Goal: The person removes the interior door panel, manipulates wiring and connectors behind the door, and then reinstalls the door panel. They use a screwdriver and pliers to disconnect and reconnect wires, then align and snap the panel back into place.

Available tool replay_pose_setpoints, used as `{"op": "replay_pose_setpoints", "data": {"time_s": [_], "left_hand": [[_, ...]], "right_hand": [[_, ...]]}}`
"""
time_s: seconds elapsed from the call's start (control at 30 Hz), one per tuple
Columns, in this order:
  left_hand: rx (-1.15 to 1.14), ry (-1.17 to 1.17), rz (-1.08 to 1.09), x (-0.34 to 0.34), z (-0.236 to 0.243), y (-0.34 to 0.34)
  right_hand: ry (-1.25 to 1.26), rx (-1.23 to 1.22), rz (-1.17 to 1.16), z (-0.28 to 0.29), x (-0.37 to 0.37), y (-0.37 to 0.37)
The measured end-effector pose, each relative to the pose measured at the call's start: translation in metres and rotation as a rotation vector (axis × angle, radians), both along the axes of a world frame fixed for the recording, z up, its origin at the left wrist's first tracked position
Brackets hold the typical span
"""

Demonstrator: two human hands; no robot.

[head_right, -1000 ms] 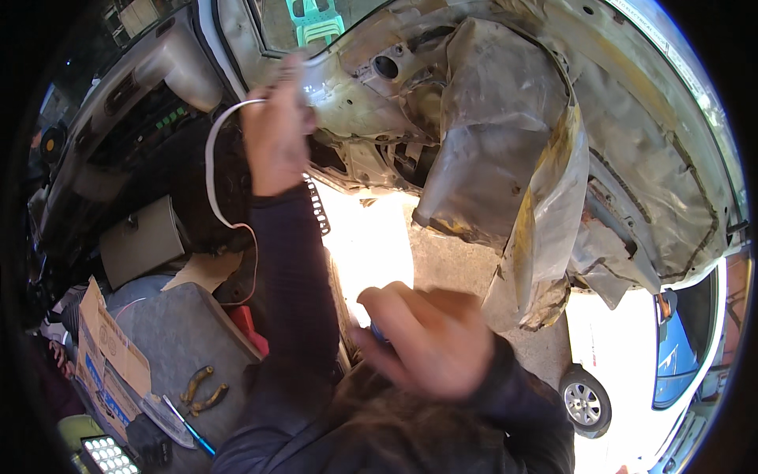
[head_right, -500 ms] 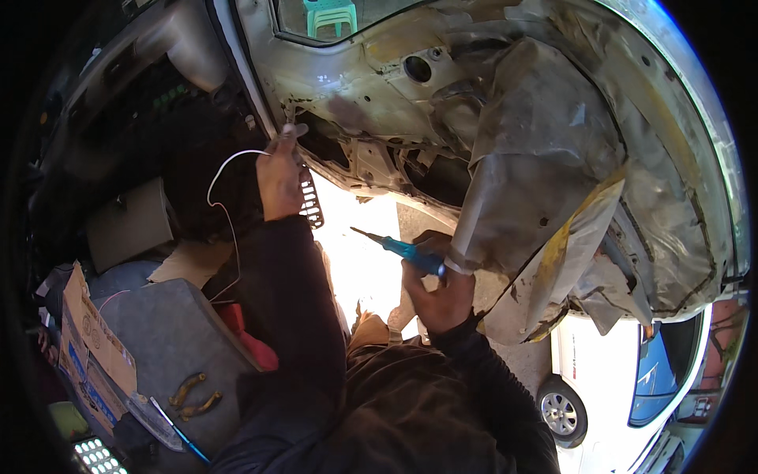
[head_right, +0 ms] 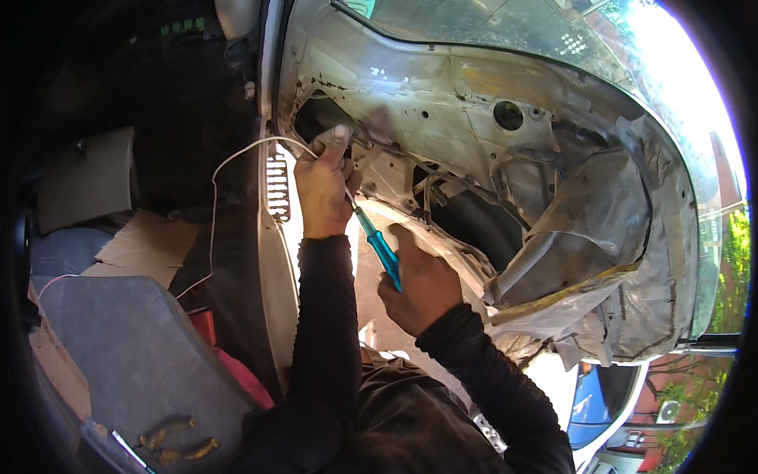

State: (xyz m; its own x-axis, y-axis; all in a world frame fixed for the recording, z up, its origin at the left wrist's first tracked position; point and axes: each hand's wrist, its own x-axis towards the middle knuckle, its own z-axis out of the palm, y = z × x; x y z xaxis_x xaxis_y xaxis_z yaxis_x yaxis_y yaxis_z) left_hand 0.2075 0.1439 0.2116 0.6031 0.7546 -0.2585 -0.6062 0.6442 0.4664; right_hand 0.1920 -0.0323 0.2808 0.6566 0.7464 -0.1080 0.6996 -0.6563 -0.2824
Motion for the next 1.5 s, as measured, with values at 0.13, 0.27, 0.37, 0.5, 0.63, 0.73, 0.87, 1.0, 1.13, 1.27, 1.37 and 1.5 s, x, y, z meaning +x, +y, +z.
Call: {"op": "replay_pose_setpoints", "data": {"time_s": [0.13,0.27,0.37,0.5,0.63,0.73,0.87,1.0,1.13,1.27,1.37,1.5], "left_hand": [[0.04,-0.199,0.097,-0.013,0.013,0.013],[0.007,-0.164,0.254,-0.034,-0.006,0.05],[-0.244,-0.104,0.225,-0.043,-0.029,0.056],[-0.287,-0.076,0.25,-0.04,-0.044,0.056],[-0.271,-0.075,0.247,-0.037,-0.045,0.058],[-0.297,-0.08,0.264,-0.04,-0.045,0.061],[-0.288,-0.119,0.282,-0.045,-0.048,0.062],[-0.278,-0.135,0.258,-0.045,-0.051,0.063],[-0.301,-0.141,0.291,-0.048,-0.053,0.065],[-0.329,-0.107,0.307,-0.051,-0.052,0.068],[-0.275,-0.121,0.313,-0.052,-0.052,0.067],[-0.279,-0.14,0.271,-0.051,-0.054,0.063]], "right_hand": [[-0.213,-0.191,0.225,0.018,0.016,0.029],[-0.413,-0.2,0.577,0.042,0.031,0.047],[-0.586,-0.111,0.891,0.051,0.036,0.051],[-0.679,0.044,1.039,0.059,0.042,0.054],[-0.873,0.184,0.977,0.071,0.074,0.069],[-0.881,-0.162,0.791,0.066,0.089,0.07],[-0.954,0.017,0.992,0.053,0.092,0.057],[-0.877,-0.153,0.691,0.053,0.1,0.058],[-0.888,0.104,0.945,0.053,0.105,0.057],[-0.83,-0.188,0.675,0.052,0.108,0.052],[-0.86,0.02,0.865,0.052,0.107,0.052],[-0.807,-0.058,0.674,0.057,0.107,0.055]]}}
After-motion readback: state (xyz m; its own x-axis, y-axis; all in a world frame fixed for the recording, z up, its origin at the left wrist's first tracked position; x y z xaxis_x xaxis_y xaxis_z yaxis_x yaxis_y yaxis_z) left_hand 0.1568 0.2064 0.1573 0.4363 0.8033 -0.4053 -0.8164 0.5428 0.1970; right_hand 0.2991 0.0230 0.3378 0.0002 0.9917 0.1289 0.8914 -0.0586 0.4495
